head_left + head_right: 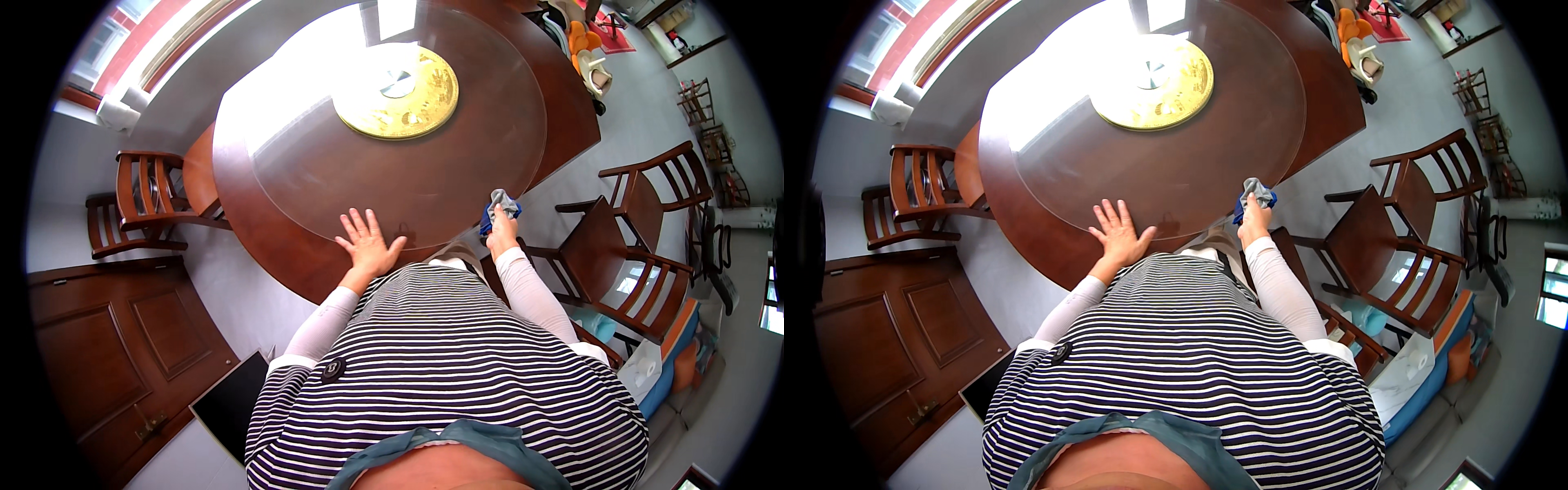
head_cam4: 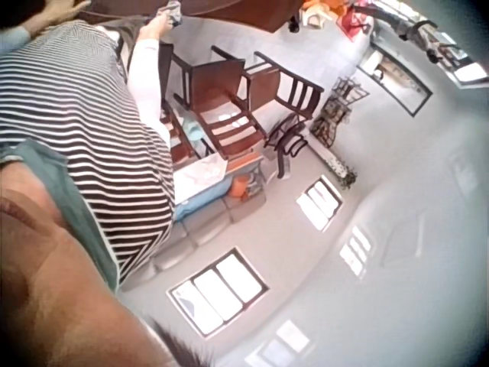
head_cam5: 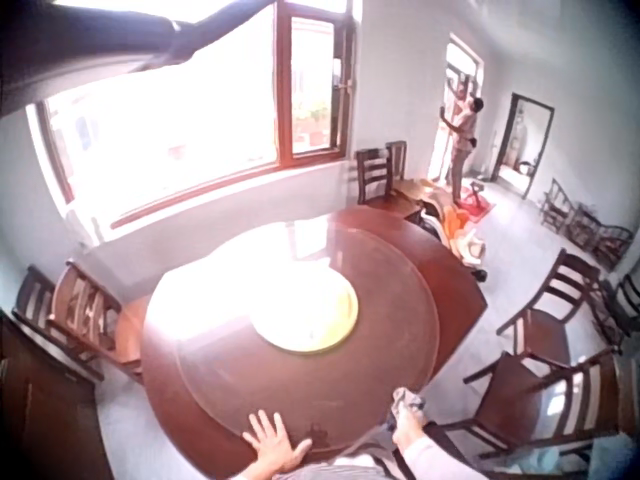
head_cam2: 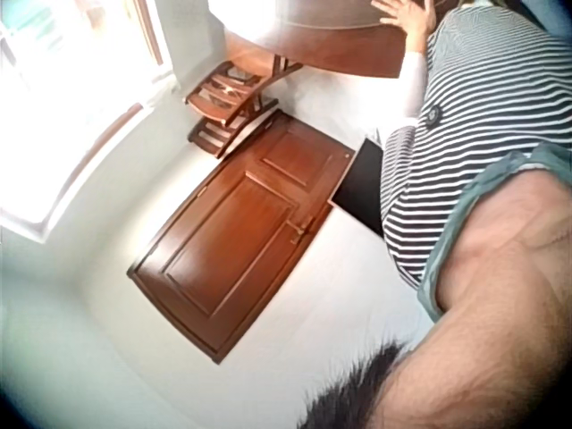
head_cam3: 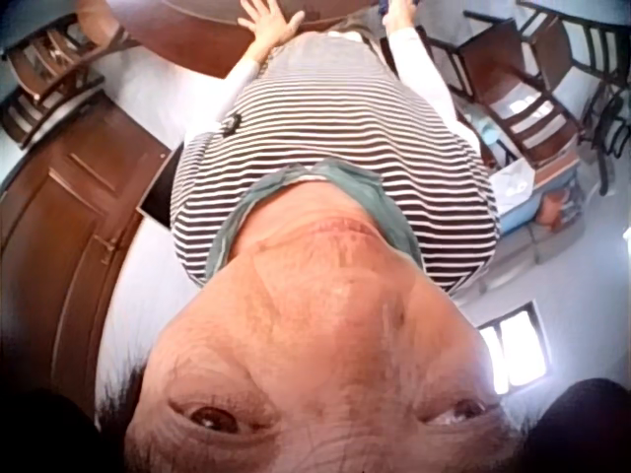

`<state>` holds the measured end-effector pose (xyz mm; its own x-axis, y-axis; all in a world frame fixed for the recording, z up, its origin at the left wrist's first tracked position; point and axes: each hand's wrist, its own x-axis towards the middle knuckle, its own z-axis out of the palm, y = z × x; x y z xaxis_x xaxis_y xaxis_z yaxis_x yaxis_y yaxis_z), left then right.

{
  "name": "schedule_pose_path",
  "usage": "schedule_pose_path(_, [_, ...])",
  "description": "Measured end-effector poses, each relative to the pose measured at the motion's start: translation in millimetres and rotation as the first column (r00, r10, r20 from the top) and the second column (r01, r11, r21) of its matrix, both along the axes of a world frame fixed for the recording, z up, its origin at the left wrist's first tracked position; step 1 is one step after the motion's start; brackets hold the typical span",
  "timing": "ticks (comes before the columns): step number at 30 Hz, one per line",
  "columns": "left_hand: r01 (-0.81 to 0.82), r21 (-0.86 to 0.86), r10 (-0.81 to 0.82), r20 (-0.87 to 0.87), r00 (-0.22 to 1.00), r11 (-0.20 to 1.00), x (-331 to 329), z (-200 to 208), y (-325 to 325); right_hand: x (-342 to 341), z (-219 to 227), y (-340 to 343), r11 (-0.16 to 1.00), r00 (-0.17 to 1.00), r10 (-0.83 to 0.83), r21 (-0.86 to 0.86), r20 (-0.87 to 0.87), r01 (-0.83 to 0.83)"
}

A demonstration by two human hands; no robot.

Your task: The person wipes a large wooden table with a blue and grey cloth, moving around the table to reach different sections.

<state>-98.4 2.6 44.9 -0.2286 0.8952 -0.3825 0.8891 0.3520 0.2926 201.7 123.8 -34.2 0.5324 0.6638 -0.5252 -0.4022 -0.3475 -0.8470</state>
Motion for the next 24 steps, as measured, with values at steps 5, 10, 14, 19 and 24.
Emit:
schedule_pose_path(5, [0.189, -0.153, -0.135, 0.306, 0.943, 0.97, 43.0, 25.2, 11.4, 2.7, 10.8, -0.8, 0.999, 0.992, 0.033, 0.024, -0.119, -0.03])
schedule_pose_path(10, [0.161, 0.242, -0.206, 0.169, 0.964, 0.957, 9.7, 27.6, 15.3, 22.5, 14.0, 19.0, 0.999, 0.986, -0.025, -0.024, -0.167, 0.021])
schedule_pose_path(14, [0.074, 0.272, -0.028, -0.169, 0.985, 0.96, -62.3, 22.9, 19.0, 25.7, 25.0, 29.7, 0.995, 0.99, -0.035, -0.099, -0.134, 0.021])
schedule_pose_path(19, [-0.008, 0.082, 0.02, -0.147, 0.989, 0.997, -78.2, 6.9, 12.6, 30.4, 9.7, 29.5, 0.998, 0.996, -0.028, -0.054, -0.09, 0.024])
schedule_pose_path(24, [-0.046, 0.056, 0.053, -0.136, 0.989, 0.997, -53.4, 5.5, 14.6, 6.5, 4.9, -1.8, 1.0, 0.992, 0.004, -0.012, -0.127, -0.006])
